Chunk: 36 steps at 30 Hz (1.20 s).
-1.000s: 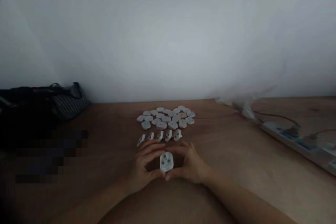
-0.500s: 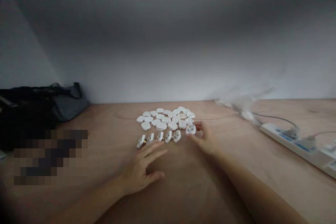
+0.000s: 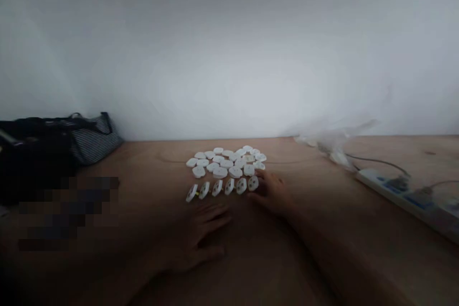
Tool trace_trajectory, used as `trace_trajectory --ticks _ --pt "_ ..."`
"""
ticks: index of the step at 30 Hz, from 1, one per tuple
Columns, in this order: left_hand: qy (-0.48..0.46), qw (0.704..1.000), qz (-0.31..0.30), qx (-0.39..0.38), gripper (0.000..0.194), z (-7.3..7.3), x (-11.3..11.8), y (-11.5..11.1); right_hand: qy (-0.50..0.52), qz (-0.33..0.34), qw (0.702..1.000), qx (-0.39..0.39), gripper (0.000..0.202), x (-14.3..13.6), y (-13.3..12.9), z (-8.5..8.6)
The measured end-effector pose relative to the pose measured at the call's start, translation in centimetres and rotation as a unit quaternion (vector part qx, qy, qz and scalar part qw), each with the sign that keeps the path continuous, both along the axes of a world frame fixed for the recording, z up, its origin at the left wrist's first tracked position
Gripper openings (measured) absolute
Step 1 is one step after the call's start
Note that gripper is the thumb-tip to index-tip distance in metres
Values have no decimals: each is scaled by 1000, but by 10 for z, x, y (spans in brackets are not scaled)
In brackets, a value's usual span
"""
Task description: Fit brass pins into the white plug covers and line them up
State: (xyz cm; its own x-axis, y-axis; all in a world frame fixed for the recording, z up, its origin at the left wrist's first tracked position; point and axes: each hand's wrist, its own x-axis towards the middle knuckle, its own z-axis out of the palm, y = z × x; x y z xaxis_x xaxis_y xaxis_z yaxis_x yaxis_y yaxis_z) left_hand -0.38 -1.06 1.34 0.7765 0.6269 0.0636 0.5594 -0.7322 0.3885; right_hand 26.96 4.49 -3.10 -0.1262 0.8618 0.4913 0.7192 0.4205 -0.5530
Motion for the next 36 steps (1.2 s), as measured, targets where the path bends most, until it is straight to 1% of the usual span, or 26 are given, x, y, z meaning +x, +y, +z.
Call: trace_trajectory --ticks 2,3,5,7,8,10,11,13,15,18,24,25,27,29,30,31,33,35,36 --pt "0 1000 0 10 60 -1 -1 0 -14 -7 998 59 54 -2 -7 5" --pt "-1 1000 0 15 60 -1 -2 1 -19 -2 996 85 49 -4 -13 8" --pt "-4 1000 1 26 60 -3 -4 1 -17 34 994 98 42 -10 -27 12" --pt "-6 999 7 37 61 -4 -5 1 -50 129 989 56 35 -18 -42 16" --pt "-4 999 12 41 61 -4 -5 1 -71 169 983 23 38 -21 -49 17" --pt "8 999 18 40 62 -3 -6 0 -116 240 963 -23 55 -28 -60 19" --pt "12 999 20 38 63 -3 -6 0 -143 268 952 -44 62 -30 -63 19" --pt "14 999 19 34 63 -1 -5 -1 -185 299 933 -72 68 -33 -65 20" --pt "12 999 16 33 64 1 -6 -1 -205 303 927 -85 68 -35 -65 21" --pt "11 999 18 33 63 0 -7 0 -209 300 926 -90 69 -36 -63 21" --pt "-17 998 15 52 62 -5 -8 -2 -200 289 931 -100 71 -37 -64 24" --pt "-25 998 21 58 59 -6 -8 -2 -198 284 933 -100 72 -37 -63 24" --pt "-60 994 51 82 45 -6 -8 1 -190 270 939 -100 72 -37 -63 26" --pt "-112 980 101 127 28 -6 -11 10 -174 252 947 -94 67 -37 -62 26" --pt "-135 971 127 151 23 -6 -15 17 -164 246 951 -89 64 -37 -62 26" --pt "-158 959 154 176 22 -6 -20 25 -156 242 954 -83 61 -37 -61 26" --pt "-160 955 174 178 34 -7 -33 41 -146 240 957 -73 58 -37 -60 25" --pt "-144 966 168 136 47 -9 -45 54 -147 241 957 -73 58 -36 -60 24" --pt "-132 973 158 103 48 -10 -50 59 -149 240 956 -76 58 -36 -60 25"
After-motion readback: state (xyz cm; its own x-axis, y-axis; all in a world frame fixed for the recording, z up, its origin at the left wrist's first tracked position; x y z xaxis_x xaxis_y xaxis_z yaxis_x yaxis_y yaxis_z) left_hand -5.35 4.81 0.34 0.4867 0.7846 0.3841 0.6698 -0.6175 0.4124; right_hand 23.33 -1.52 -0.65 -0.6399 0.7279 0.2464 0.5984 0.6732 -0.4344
